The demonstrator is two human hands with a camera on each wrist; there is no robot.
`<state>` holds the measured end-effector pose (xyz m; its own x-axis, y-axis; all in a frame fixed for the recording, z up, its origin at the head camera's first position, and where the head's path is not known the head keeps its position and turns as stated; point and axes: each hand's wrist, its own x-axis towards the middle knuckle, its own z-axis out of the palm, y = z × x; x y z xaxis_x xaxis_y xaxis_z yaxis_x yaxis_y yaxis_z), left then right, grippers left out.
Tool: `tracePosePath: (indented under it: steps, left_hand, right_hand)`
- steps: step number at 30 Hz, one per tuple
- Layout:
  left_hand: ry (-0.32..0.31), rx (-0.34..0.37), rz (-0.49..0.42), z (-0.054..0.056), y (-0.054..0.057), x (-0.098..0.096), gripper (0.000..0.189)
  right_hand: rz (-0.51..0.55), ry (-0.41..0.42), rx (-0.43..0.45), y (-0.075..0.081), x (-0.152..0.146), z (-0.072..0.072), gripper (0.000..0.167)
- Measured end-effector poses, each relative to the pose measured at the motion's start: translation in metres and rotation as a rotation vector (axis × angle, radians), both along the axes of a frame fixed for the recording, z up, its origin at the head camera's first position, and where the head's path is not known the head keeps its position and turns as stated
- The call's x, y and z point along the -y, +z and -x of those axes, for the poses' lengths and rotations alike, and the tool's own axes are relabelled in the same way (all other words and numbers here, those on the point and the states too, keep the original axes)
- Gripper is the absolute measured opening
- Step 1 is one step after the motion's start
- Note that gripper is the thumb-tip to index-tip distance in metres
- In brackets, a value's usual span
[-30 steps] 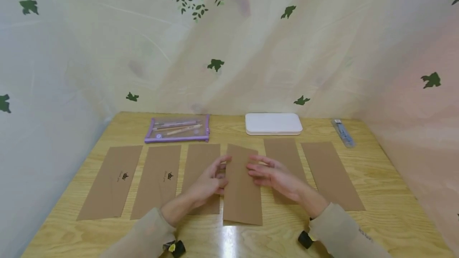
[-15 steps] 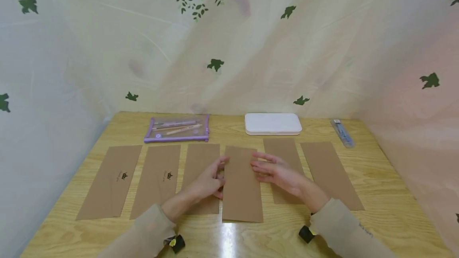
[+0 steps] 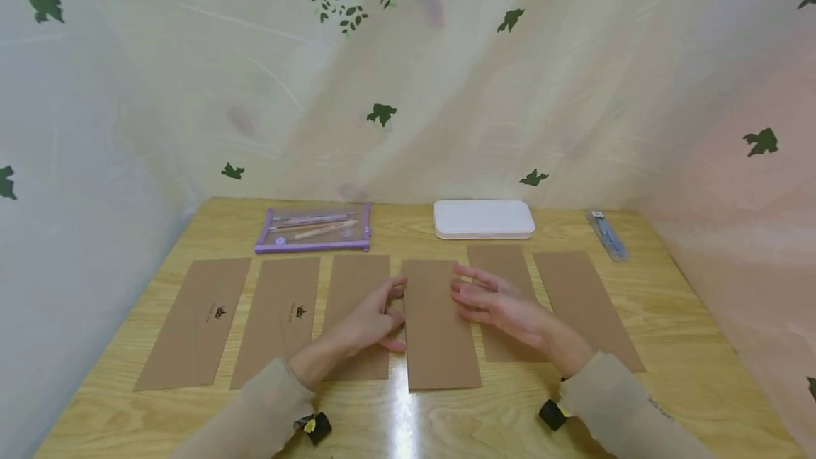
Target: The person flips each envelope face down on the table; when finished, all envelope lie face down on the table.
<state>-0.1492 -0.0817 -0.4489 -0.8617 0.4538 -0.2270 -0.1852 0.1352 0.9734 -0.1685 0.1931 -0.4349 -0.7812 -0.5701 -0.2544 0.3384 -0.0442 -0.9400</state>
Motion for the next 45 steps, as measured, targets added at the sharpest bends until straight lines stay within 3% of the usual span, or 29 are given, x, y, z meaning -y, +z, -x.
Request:
tracePosePath:
  steps: [13, 20, 27, 36, 41, 45]
  left_hand:
    - [-0.007, 0.033, -0.078, 0.000, 0.002, 0.000, 0.063]
    - [-0.044, 0.012, -0.056, -0.001, 0.003, 0.002, 0.063]
    - [-0.072, -0.030, -0.001, -0.005, 0.009, 0.021, 0.066]
    - [-0.092, -0.051, 0.056, 0.003, 0.017, 0.051, 0.066]
    - [-0.074, -0.073, 0.122, 0.007, 0.021, 0.069, 0.065]
    - [-0.023, -0.078, 0.169, 0.010, 0.022, 0.081, 0.064]
  right_hand:
    - [-0.027, 0.044, -0.029, -0.002, -0.005, 0.001, 0.073]
    - [-0.037, 0.037, -0.016, -0.001, -0.007, 0.003, 0.072]
    - [-0.012, 0.016, -0.016, -0.004, -0.002, 0.002, 0.072]
    - [-0.016, -0.044, -0.022, -0.003, 0.005, 0.000, 0.070]
    - [0.011, -0.042, -0.040, 0.000, 0.014, 0.000, 0.072]
    - [0.026, -0.040, -0.047, 0.001, 0.024, 0.000, 0.071]
